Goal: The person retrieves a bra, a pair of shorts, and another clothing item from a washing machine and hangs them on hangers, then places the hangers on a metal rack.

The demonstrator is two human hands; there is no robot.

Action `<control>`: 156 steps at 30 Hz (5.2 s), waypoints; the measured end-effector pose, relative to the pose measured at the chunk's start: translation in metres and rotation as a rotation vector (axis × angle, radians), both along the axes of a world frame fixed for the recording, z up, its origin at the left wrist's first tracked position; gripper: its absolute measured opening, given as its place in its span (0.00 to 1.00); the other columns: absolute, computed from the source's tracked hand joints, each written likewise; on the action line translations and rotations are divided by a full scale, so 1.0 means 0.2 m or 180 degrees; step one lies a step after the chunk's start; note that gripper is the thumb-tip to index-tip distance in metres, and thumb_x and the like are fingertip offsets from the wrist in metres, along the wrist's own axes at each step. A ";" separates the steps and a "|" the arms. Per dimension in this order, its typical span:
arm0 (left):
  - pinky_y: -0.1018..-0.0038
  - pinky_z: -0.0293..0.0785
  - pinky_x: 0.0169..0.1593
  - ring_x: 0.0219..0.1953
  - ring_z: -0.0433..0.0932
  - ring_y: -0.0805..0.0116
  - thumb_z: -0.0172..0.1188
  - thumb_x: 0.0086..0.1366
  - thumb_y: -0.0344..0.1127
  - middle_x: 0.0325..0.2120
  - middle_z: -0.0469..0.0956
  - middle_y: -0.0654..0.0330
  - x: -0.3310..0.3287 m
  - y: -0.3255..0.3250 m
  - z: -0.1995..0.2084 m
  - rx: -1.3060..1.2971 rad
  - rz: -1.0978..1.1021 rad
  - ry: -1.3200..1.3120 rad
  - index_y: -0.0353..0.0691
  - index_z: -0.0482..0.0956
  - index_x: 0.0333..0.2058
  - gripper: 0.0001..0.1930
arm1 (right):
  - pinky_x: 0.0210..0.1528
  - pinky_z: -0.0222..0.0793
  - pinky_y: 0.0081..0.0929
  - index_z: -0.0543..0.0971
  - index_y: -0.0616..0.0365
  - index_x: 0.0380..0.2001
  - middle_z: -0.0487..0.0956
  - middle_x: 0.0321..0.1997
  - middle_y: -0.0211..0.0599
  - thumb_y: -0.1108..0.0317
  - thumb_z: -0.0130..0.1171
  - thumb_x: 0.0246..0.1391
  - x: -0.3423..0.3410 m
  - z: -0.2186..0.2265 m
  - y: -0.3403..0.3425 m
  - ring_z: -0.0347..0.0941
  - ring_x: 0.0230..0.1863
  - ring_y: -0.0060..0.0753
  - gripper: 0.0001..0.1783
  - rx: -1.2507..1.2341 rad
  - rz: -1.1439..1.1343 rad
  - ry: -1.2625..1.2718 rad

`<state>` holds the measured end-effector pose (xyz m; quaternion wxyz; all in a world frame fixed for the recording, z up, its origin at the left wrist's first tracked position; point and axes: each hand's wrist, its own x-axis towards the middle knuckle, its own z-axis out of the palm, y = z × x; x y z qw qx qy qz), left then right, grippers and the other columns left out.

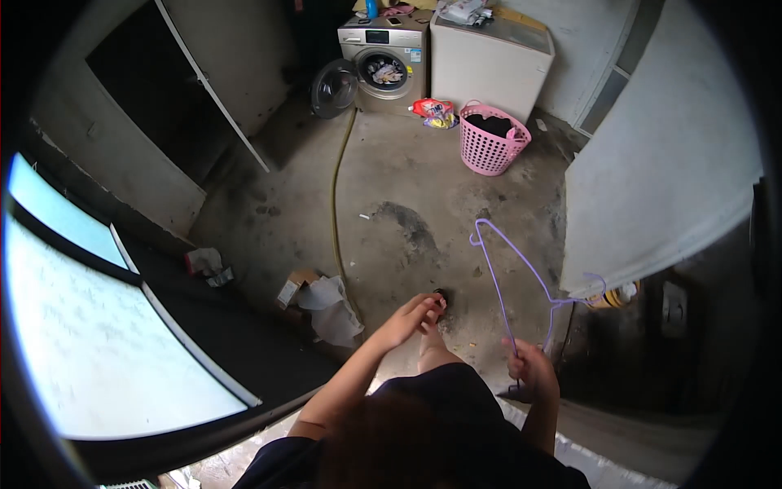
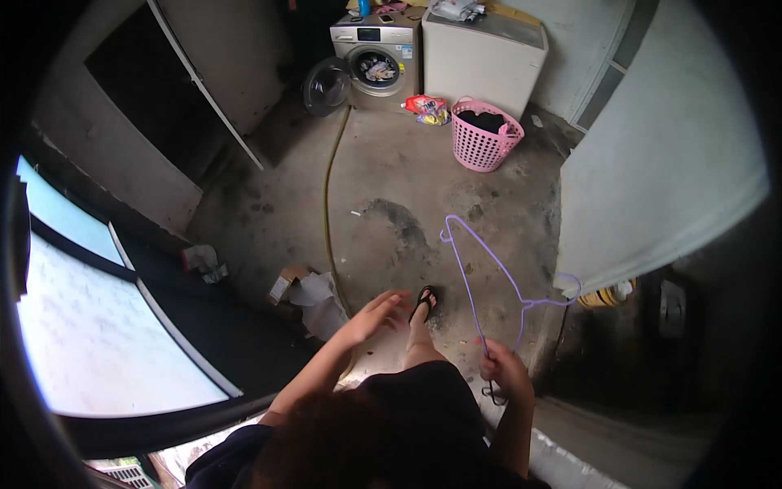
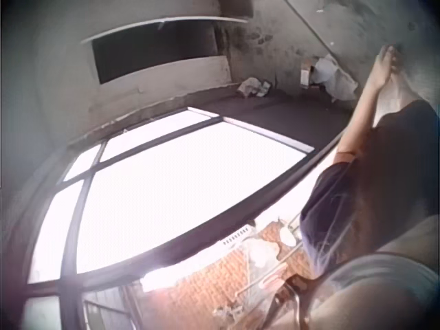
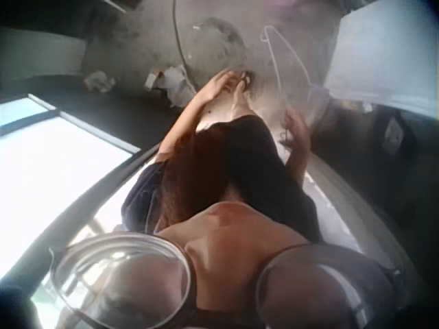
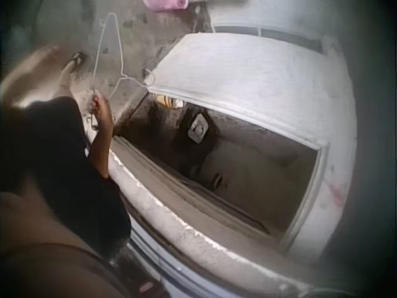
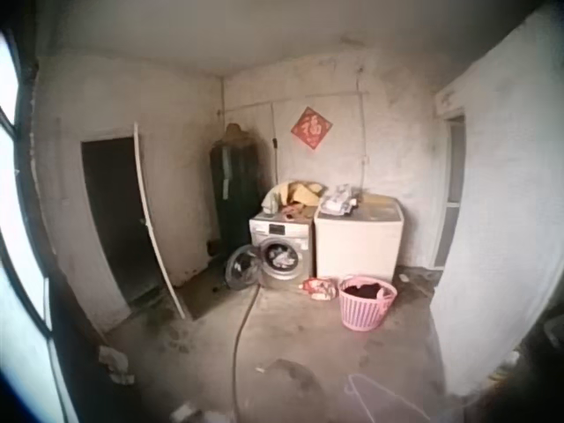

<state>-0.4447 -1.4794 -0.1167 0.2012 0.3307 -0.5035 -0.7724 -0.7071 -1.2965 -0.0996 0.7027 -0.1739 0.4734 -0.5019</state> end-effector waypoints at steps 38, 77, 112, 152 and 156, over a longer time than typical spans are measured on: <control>0.65 0.65 0.55 0.53 0.68 0.59 0.35 0.70 0.39 0.51 0.67 0.48 -0.48 -4.19 -0.11 0.0549 0.2342 0.0677 0.38 0.55 0.57 0.20 | 0.30 0.69 0.26 0.55 0.70 0.56 0.66 0.48 0.54 0.68 0.63 0.41 0.18 -0.18 -4.97 0.69 0.28 0.31 0.41 -0.1965 0.1751 0.3242; 0.75 0.74 0.38 0.31 0.78 0.66 0.39 0.67 0.31 0.33 0.75 0.55 -0.79 -5.27 -1.28 0.1625 0.3753 -0.1301 0.33 0.72 0.34 0.12 | 0.39 0.69 0.36 0.74 0.63 0.34 0.77 0.31 0.51 0.75 0.53 0.46 -0.28 -1.78 -7.81 0.74 0.36 0.51 0.10 -0.1905 0.1981 0.4817; 0.86 0.48 0.16 0.15 0.57 0.84 0.55 0.62 0.37 0.20 0.67 0.69 -0.41 -5.68 0.44 0.0121 0.3252 0.0852 0.40 0.63 0.57 0.25 | 0.46 0.66 0.20 0.68 0.65 0.50 0.74 0.44 0.36 0.65 0.52 0.55 0.07 0.54 -7.07 0.72 0.43 0.23 0.21 -0.0979 0.2249 0.0346; 0.70 0.58 0.56 0.46 0.69 0.68 0.35 0.70 0.45 0.45 0.73 0.52 -0.19 -5.67 0.47 -0.1476 0.3587 0.0177 0.34 0.72 0.30 0.22 | 0.36 0.70 0.19 0.70 0.64 0.48 0.77 0.37 0.34 0.73 0.53 0.50 0.41 0.60 -7.25 0.73 0.33 0.19 0.20 -0.2786 0.3484 0.1172; 0.70 0.58 0.55 0.44 0.69 0.69 0.36 0.70 0.47 0.37 0.73 0.58 -0.22 -5.66 0.45 -0.0981 0.3299 0.0894 0.37 0.71 0.30 0.21 | 0.38 0.70 0.22 0.68 0.63 0.49 0.76 0.39 0.36 0.71 0.56 0.48 0.41 0.57 -7.21 0.73 0.35 0.22 0.23 -0.2922 0.3627 0.1317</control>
